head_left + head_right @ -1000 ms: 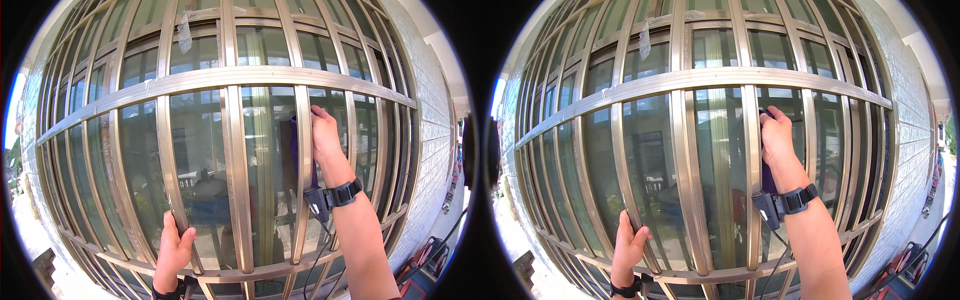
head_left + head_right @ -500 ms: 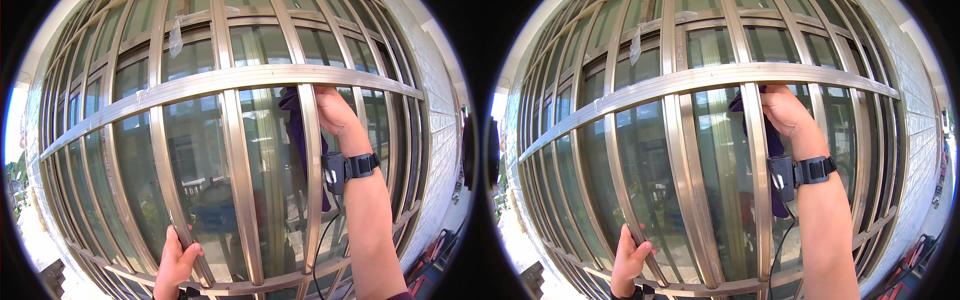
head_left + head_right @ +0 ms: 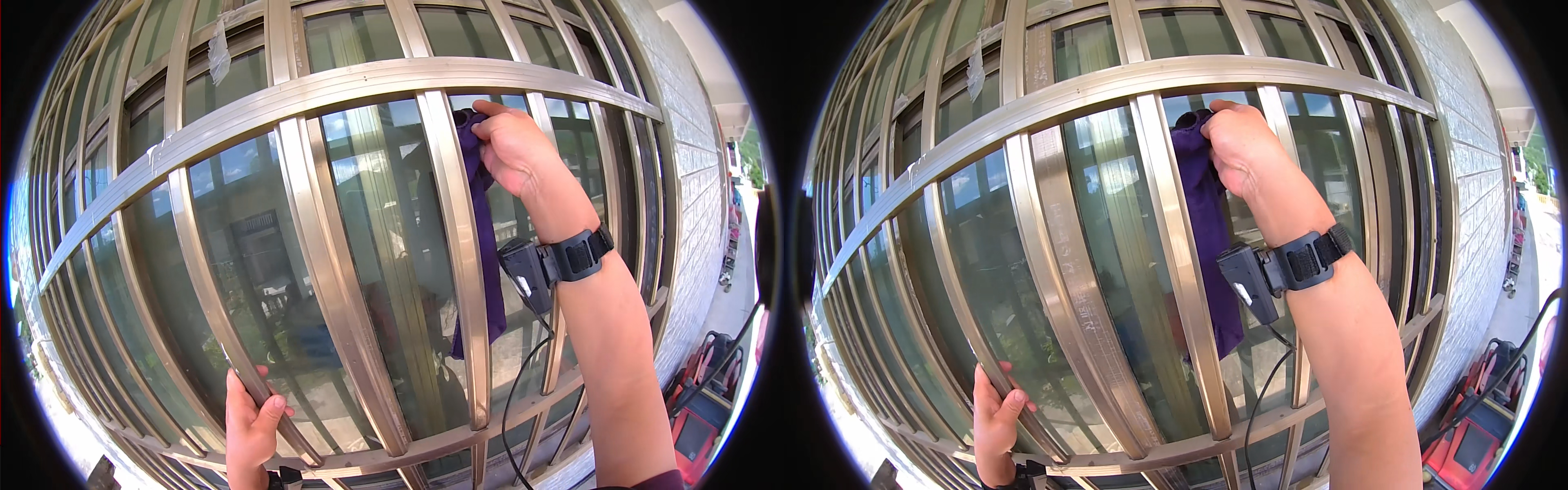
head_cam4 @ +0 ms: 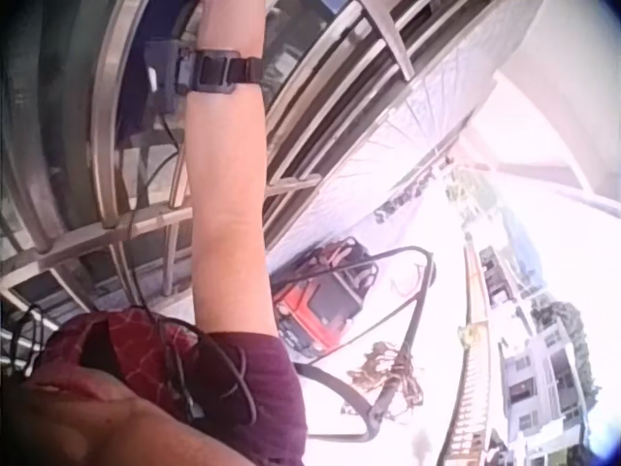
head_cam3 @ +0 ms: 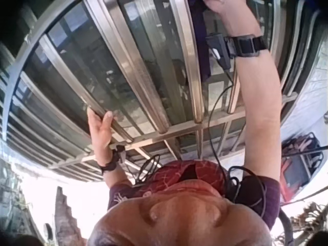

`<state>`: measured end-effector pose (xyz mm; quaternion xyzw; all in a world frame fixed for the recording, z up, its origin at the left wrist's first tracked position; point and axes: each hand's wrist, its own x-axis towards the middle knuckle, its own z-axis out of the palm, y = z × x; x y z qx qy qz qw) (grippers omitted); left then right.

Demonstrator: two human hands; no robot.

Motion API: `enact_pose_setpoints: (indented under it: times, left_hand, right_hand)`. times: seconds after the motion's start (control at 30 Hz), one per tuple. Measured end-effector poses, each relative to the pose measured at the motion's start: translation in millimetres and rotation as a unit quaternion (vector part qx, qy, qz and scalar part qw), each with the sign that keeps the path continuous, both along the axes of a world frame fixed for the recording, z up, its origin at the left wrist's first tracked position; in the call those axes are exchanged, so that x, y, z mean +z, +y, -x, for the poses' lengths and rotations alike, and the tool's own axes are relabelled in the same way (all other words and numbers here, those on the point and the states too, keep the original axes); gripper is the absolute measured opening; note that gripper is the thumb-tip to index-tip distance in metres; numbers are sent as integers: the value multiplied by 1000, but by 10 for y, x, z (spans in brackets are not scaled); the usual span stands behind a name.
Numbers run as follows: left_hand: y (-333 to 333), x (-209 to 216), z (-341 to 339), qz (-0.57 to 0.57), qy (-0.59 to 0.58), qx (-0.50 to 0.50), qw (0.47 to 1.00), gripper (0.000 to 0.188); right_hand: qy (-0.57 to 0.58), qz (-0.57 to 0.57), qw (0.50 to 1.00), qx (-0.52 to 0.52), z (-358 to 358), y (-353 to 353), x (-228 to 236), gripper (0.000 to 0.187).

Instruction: The person wipes the glass panes and the metal frame of a window using a purple cloth.

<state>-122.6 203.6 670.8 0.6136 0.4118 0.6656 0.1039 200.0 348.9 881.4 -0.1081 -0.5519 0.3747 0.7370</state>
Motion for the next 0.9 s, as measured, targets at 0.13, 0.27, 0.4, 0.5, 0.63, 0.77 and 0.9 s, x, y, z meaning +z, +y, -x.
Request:
enact_pose_setpoints:
  times: [0.13,0.27,0.4,0.5,0.63,0.77,0.9]
  left_hand:
    - [-10,-15,-4,-3,-3,9,1000,42]
    - [-19,-22,2,10,8,-25,1000,41]
    - [-12,-60,31,-2,6,-19,1000,40]
    - [-8,-56,71,13,22,-19,999,39]
    - [-94,-52,40,34,12,-16,999,41]
    - [-75,-48,50,43,8,-13,999,42]
    - [-117,8,-58,51,-24,-12,998,43]
  right_hand:
    - [-38,-111,967,-226,17,456,7,51]
    - [-157,-262,850,-429,116,580,55,51]
    - [-255,-165,835,-459,376,308,41,45]
    - [-285,-157,798,-506,295,472,184,44]
    - [-242,-210,742,-588,96,1088,723,52]
    - [-119,-410,870,-247,321,962,1059,44]
    - [-147,-480,762,-409,369,942,1272,46]
